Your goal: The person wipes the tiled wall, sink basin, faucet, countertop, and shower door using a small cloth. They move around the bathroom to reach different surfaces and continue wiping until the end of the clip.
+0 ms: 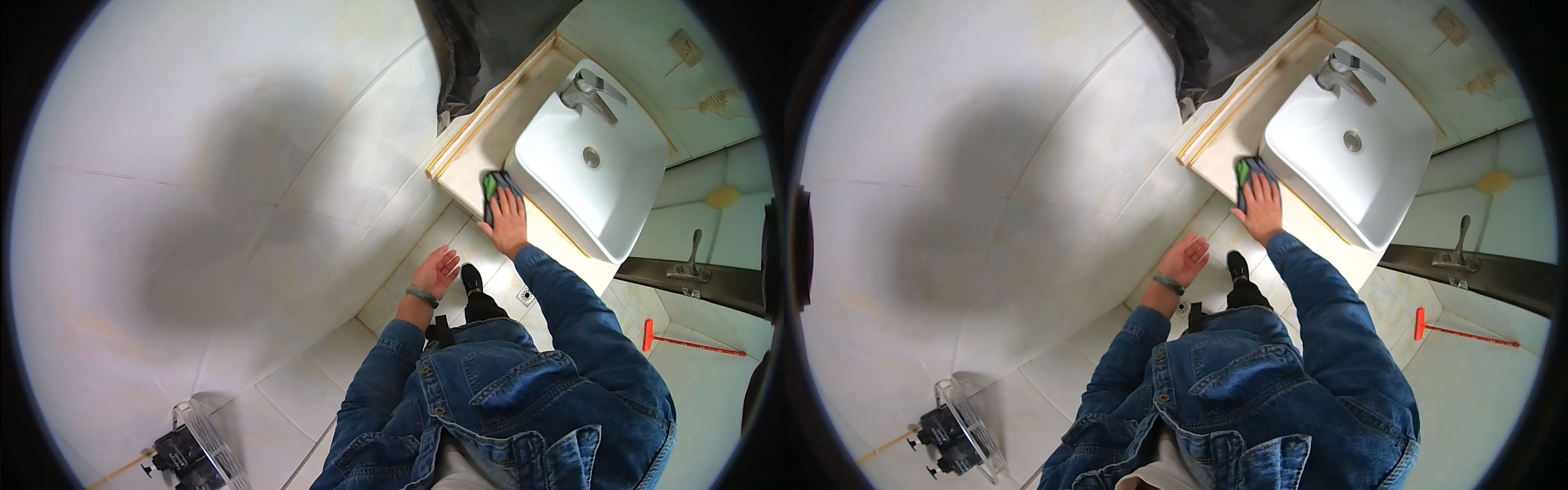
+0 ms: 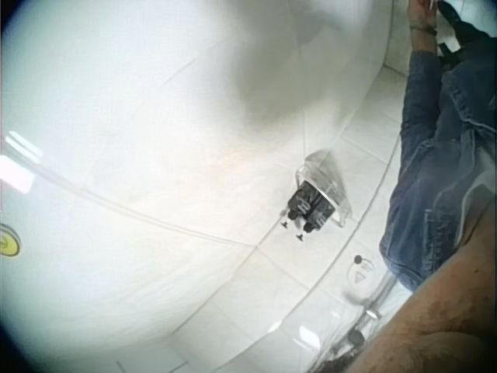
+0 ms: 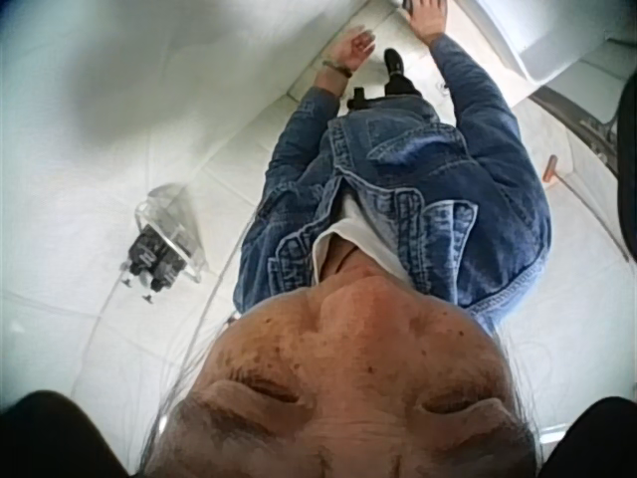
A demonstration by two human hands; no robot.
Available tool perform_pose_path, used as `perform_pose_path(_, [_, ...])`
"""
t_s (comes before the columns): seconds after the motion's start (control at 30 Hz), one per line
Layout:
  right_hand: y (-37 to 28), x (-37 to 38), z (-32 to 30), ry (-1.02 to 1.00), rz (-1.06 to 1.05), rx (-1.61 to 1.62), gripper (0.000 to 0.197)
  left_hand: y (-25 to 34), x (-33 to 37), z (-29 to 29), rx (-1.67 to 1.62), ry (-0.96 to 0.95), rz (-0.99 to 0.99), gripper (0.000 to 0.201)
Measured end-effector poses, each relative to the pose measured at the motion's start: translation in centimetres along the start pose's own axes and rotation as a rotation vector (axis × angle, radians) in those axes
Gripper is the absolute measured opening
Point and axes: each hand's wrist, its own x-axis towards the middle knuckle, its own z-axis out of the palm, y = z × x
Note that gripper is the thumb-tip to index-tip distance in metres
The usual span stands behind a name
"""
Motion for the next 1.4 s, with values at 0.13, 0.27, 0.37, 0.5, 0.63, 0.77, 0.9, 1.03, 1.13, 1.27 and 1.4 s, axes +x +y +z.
perform_pose_path(0.13, [-3.2, 7.0, 1.6, 0.012, -0.075, 0.039, 0.070, -0.4, -0.4, -0.9, -0.079, 0.026, 0.022, 0.030])
perform_pose_path(0.27, [-5.3, 9.7, 1.9, -0.078, -0.085, 0.025, 0.069, -0.7, -0.3, -1.6, -0.101, 0.066, 0.036, 0.031])
perform_pose_path(0.37, [-4.3, 8.0, 1.1, -0.069, -0.161, 0.033, 0.067, -1.2, 0.1, -1.4, -0.099, 0.040, 0.032, 0.031])
perform_pose_path(0.5, [-0.8, 2.3, -0.5, -0.050, -0.141, 0.065, 0.066, -2.1, 1.4, 0.2, -0.035, -0.007, -0.001, 0.031])
perform_pose_path(0.63, [4.0, -6.9, -3.0, -0.096, -0.026, 0.055, 0.065, -3.3, 2.3, 2.7, 0.107, -0.044, -0.051, 0.034])
perform_pose_path(0.77, [7.3, -15.0, -5.4, -0.129, 0.140, 0.007, 0.068, -3.9, 1.8, 4.8, 0.148, -0.134, -0.069, 0.036])
perform_pose_path(0.9, [7.1, -15.7, -4.9, -0.147, 0.157, -0.091, 0.067, -4.0, 1.3, 5.5, 0.158, -0.134, -0.075, 0.038])
perform_pose_path(1.03, [5.5, -10.7, -3.2, -0.135, -0.010, -0.070, 0.061, -3.5, 1.1, 4.7, 0.118, -0.103, -0.039, 0.038])
perform_pose_path(1.13, [3.2, -5.4, -1.6, -0.080, -0.200, -0.033, 0.053, -3.2, 1.1, 3.6, 0.078, -0.086, -0.017, 0.035])
perform_pose_path(1.27, [-0.6, 2.4, 0.8, -0.027, -0.361, -0.069, 0.048, -3.0, 0.8, 2.0, -0.031, -0.003, 0.024, 0.030])
perform_pose_path(1.4, [-3.5, 7.7, 2.6, -0.072, -0.464, -0.075, 0.049, -3.3, 0.1, 0.3, -0.144, 0.072, 0.085, 0.028])
